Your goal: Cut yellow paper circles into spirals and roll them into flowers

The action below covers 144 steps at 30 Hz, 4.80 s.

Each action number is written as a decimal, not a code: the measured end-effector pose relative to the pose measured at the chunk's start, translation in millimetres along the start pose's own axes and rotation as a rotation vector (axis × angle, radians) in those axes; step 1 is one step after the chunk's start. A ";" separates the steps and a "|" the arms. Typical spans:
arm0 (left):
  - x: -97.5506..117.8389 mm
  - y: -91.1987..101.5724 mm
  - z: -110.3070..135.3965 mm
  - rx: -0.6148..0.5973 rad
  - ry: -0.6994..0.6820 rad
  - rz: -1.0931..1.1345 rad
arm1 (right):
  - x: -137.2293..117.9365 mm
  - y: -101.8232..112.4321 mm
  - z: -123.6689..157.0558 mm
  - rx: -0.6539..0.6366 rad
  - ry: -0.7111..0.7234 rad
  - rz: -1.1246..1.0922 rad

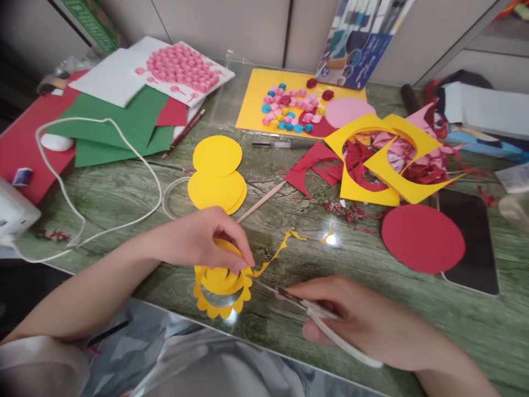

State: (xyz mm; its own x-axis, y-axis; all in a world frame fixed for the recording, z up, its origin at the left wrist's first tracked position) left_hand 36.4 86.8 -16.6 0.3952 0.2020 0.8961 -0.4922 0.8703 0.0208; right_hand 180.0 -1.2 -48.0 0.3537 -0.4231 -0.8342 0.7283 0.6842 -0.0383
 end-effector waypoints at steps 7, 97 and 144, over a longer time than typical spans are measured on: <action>7.9 18.6 -0.2 0.256 -0.136 0.292 | -9.8 -11.8 -7.2 -0.062 0.022 -0.438; -4.1 24.5 12.1 0.691 -0.290 0.463 | -6.1 -18.6 -23.8 0.107 0.174 -0.498; -1.6 32.1 2.2 0.563 -0.191 0.405 | -9.3 4.3 -13.9 0.245 0.026 -0.279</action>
State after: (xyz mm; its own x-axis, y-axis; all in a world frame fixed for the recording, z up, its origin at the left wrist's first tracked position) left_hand 18.2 113.5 -16.3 -0.0205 0.3333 0.9426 -0.9170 0.3694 -0.1506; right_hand 171.6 13.9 -48.1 0.1093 -0.5557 -0.8242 0.9147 0.3808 -0.1354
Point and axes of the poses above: each hand's wrist, its own z-axis away from the middle knuckle, its own y-axis out of the back of the hand, x = y × z, the point moved 9 cm from there along -z, towards the middle knuckle
